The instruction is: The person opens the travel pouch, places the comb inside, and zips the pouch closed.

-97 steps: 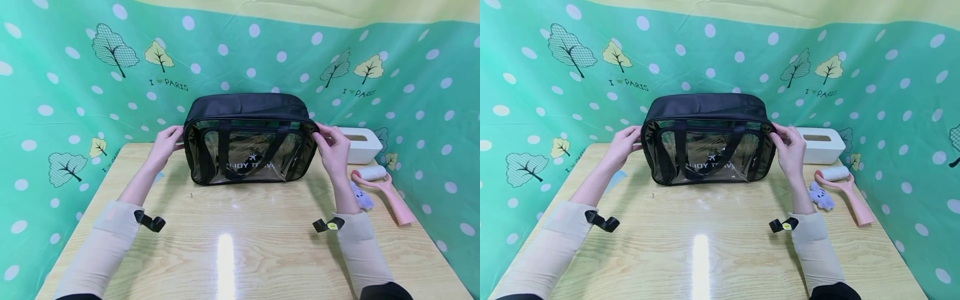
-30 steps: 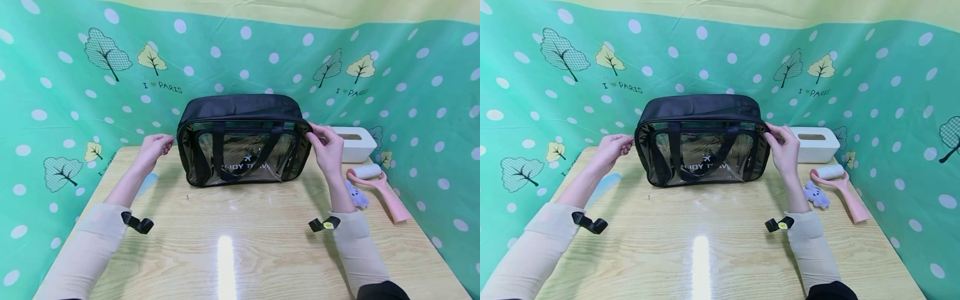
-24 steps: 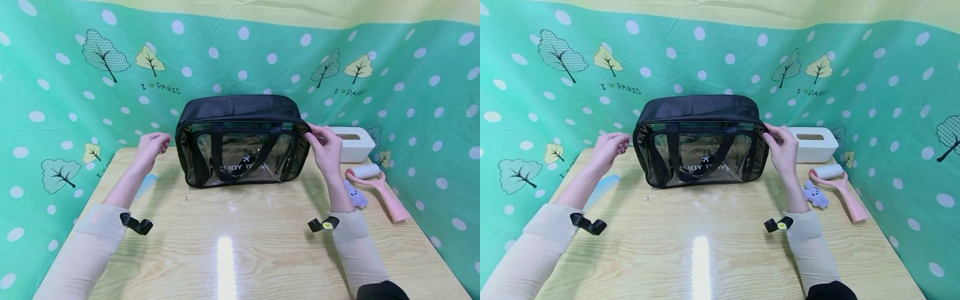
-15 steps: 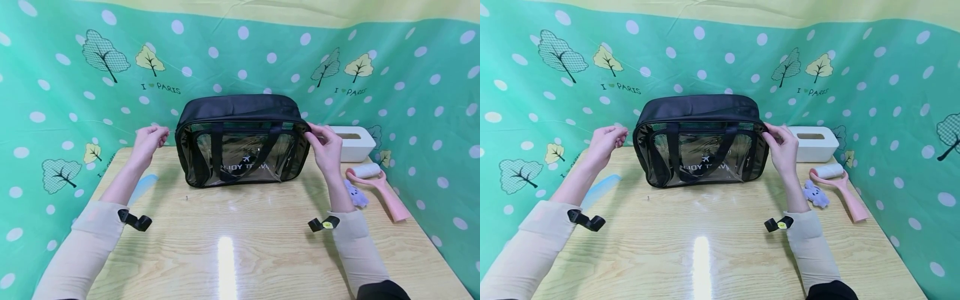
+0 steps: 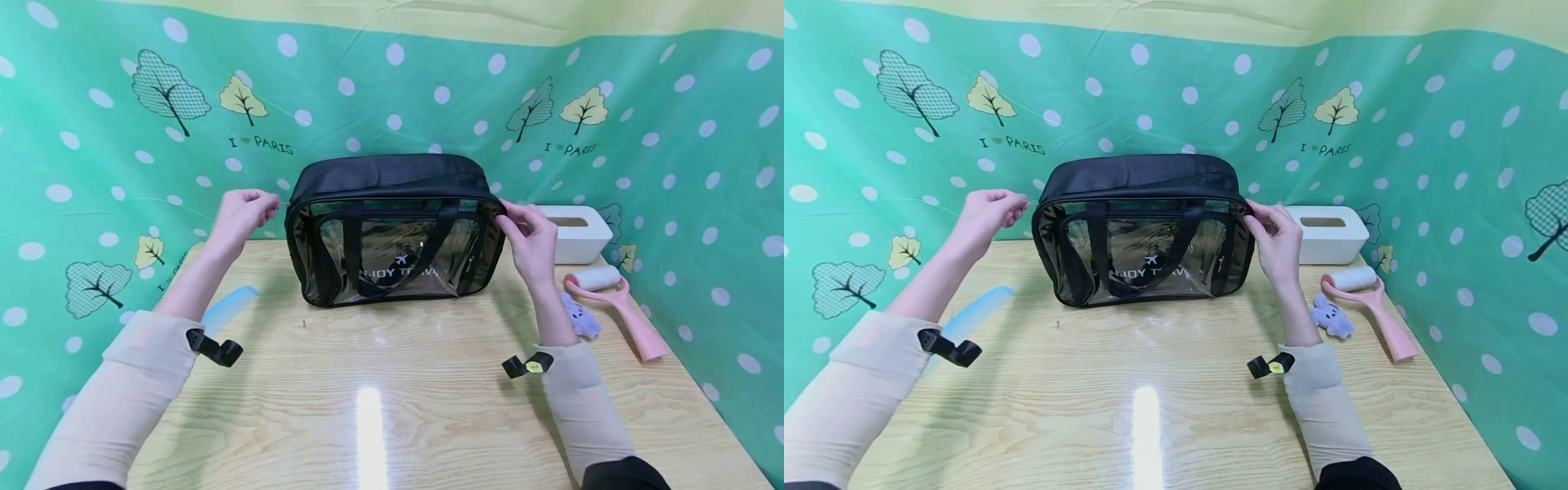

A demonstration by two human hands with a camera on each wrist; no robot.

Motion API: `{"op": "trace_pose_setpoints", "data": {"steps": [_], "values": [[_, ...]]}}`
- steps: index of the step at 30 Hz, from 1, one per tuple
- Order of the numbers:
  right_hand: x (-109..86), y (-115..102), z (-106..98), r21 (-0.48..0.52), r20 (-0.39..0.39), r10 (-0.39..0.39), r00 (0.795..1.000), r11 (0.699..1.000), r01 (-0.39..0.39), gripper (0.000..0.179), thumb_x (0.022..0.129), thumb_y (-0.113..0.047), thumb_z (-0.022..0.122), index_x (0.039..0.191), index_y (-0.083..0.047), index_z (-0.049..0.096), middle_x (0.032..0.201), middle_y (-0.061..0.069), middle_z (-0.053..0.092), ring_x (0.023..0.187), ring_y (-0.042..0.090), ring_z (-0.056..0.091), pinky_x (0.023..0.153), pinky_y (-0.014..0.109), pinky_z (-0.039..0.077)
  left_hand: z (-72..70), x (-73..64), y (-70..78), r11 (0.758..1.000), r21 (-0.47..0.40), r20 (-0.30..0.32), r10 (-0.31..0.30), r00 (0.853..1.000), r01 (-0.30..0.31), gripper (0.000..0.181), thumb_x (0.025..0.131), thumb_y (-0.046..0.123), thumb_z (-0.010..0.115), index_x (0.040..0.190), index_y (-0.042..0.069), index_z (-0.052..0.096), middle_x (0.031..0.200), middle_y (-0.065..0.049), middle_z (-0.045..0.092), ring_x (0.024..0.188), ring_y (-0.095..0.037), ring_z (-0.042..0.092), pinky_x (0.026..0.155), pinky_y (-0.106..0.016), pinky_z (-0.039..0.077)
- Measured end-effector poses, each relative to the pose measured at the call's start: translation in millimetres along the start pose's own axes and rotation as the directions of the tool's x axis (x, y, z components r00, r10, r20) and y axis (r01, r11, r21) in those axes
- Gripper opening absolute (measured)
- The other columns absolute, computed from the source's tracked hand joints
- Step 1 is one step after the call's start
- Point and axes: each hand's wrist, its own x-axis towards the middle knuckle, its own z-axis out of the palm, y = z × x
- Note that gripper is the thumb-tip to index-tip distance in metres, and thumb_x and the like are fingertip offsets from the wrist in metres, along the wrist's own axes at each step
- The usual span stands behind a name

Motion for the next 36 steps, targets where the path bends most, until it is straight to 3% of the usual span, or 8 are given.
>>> {"op": "trace_pose_setpoints", "data": {"steps": [7,15,26,36], "values": [[-0.8,-2.4,0.0,0.008,0.003,0.014,1.000,1.000,-0.014,0.026,0.092,0.005,0.071,0.118,0.008,0.072,0.090,-0.013,0.066,0.087,-0.003,0.066,0.071,0.009,0.051,3.8,2.8,25.9,0.991,0.130,0.008,-0.005,1.000,0.004,0.026,0.097,0.029,0.058,0.074,0.022,0.069,0.062,0.013,0.057,0.083,-0.017,0.049,0.076,-0.030,0.038],[-0.4,-1.4,0.1,0.001,0.001,0.002,1.000,1.000,-0.002,0.026,0.092,0.002,0.073,0.118,0.004,0.074,0.091,-0.014,0.066,0.089,-0.002,0.067,0.073,0.009,0.053,16.4,7.5,51.6,0.976,0.217,0.019,-0.039,0.999,0.034,0.025,0.098,0.030,0.058,0.100,0.011,0.074,0.071,0.015,0.064,0.085,-0.014,0.054,0.080,-0.032,0.040],[0.8,-0.6,0.7,0.008,0.000,0.006,1.000,1.000,-0.006,0.026,0.092,-0.002,0.075,0.118,0.002,0.075,0.091,-0.013,0.067,0.089,0.000,0.068,0.073,0.010,0.053,23.6,9.4,68.8,0.964,0.259,0.020,-0.064,0.998,0.057,0.024,0.098,0.029,0.057,0.097,0.013,0.075,0.069,0.015,0.065,0.096,-0.016,0.052,0.081,-0.033,0.039],[0.9,2.1,0.4,0.021,-0.002,0.013,1.000,1.000,-0.013,0.026,0.092,-0.001,0.074,0.118,0.001,0.075,0.092,-0.012,0.067,0.089,0.001,0.068,0.076,0.010,0.054,32.3,10.7,80.3,0.961,0.277,0.031,-0.038,0.999,0.028,0.024,0.098,0.029,0.056,0.090,0.015,0.074,0.074,0.015,0.064,0.102,-0.017,0.050,0.084,-0.033,0.038]]}}
